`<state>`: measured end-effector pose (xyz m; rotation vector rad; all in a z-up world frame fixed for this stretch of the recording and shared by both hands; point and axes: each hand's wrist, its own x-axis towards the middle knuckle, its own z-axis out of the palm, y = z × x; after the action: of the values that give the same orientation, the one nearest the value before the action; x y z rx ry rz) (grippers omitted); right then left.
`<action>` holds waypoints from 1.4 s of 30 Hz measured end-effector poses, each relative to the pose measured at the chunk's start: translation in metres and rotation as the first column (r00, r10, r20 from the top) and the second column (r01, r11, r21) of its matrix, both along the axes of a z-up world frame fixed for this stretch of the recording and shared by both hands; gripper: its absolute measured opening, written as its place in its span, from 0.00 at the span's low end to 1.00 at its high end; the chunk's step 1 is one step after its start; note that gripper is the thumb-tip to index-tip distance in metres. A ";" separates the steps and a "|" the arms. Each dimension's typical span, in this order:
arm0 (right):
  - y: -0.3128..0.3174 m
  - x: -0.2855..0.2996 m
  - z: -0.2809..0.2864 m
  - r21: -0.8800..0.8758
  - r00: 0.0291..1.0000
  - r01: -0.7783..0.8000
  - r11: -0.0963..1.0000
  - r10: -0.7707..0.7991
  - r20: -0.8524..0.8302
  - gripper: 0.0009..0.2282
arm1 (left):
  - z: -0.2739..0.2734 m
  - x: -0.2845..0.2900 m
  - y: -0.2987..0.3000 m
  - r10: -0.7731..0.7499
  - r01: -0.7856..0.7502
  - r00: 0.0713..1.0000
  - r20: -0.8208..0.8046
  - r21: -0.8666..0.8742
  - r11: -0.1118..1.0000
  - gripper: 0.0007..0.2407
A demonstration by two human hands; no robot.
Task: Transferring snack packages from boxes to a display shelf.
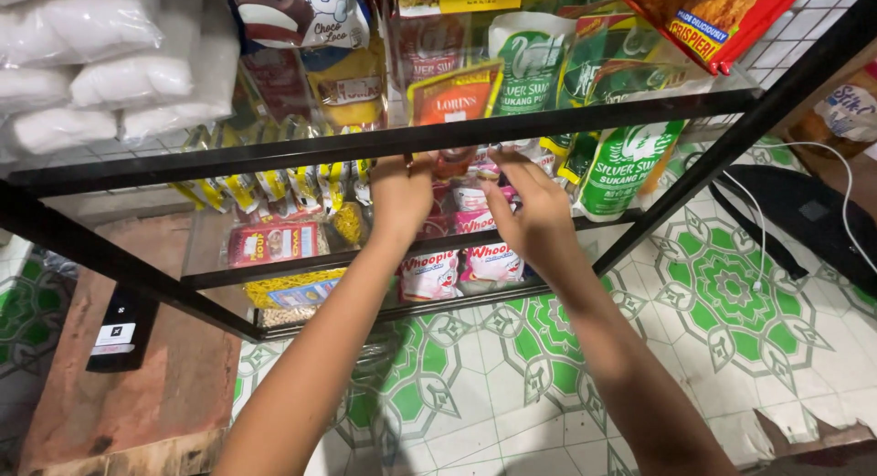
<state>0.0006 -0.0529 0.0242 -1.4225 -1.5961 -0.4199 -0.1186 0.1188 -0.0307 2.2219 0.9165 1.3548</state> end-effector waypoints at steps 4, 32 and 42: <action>-0.010 -0.010 -0.003 0.001 0.996 0.046 0.999 -0.046 -0.071 0.14 | 0.025 -0.001 -0.031 0.005 0.013 0.994 0.108 -0.165 0.986 0.11; -0.006 0.018 -0.038 0.099 0.970 0.197 0.975 -0.208 0.124 0.21 | 0.014 0.072 0.006 -0.151 0.155 0.941 0.302 0.012 0.988 0.16; -0.007 0.011 -0.030 0.081 0.960 0.262 0.962 -0.268 0.076 0.14 | -0.072 0.118 0.135 0.199 -0.186 0.980 -0.014 0.290 0.939 0.11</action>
<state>0.0111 -0.0597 -0.0056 -1.5877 -1.4465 -0.6967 -0.0002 0.2535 -0.1025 2.4365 1.0326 1.6255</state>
